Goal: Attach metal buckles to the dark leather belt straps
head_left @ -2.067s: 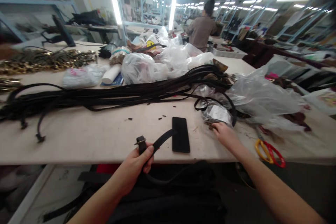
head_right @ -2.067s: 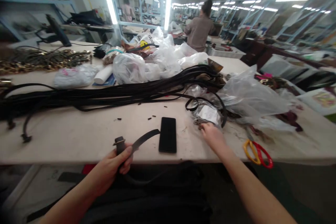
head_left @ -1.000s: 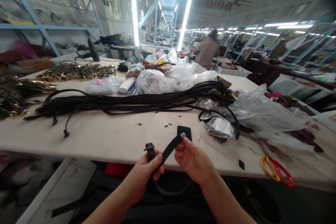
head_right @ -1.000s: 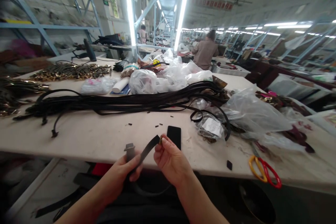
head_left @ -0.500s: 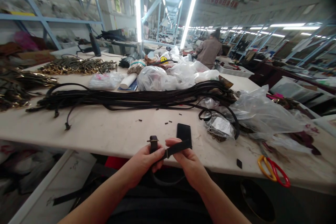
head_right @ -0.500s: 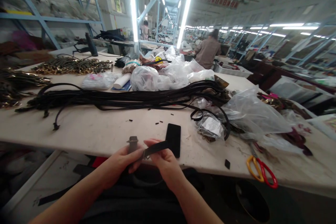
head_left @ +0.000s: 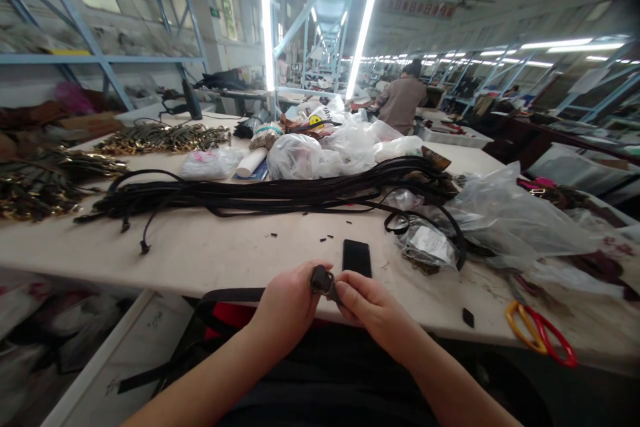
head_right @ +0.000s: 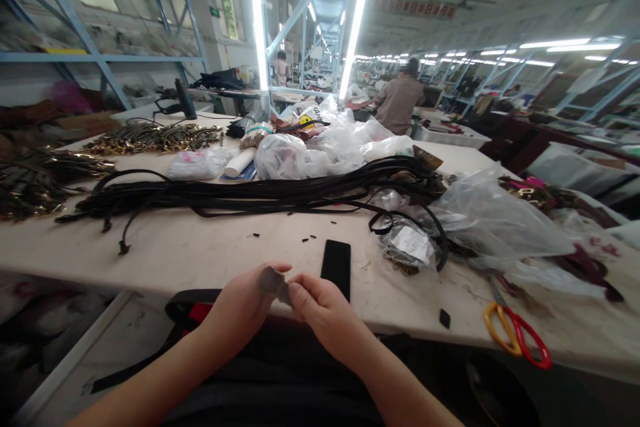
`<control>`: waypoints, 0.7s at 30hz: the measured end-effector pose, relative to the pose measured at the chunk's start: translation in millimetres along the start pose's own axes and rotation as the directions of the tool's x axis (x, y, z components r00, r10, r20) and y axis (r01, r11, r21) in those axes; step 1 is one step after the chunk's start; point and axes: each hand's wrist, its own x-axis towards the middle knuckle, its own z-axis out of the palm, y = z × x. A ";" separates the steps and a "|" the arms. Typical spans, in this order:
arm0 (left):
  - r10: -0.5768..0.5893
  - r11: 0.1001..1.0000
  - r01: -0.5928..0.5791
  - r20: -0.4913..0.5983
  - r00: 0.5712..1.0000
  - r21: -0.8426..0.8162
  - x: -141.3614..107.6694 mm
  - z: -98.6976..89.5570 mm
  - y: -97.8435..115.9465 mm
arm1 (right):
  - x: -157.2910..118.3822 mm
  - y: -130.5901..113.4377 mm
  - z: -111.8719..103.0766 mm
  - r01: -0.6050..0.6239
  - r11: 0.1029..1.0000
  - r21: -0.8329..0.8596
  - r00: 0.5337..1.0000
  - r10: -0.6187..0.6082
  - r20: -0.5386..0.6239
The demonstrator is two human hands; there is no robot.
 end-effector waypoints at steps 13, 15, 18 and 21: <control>0.033 0.992 -0.038 0.040 0.999 0.117 -4.5 14.9 -3.6 | -7.5 10.4 7.6 0.201 0.977 0.078 0.972 -0.189 -0.140; 0.020 0.994 -0.026 0.057 0.998 0.106 -6.5 12.3 -4.7 | -10.3 9.4 3.7 0.208 0.977 0.045 0.974 -0.203 -0.102; 0.041 0.996 -0.045 0.068 0.997 0.071 -9.4 5.7 -3.0 | -13.2 7.1 -2.2 0.216 0.976 0.013 0.976 -0.216 -0.043; 0.090 0.994 -0.098 0.132 0.987 0.057 -12.0 5.0 -0.5 | -12.0 6.8 -3.9 0.246 0.969 -0.007 0.965 -0.245 -0.088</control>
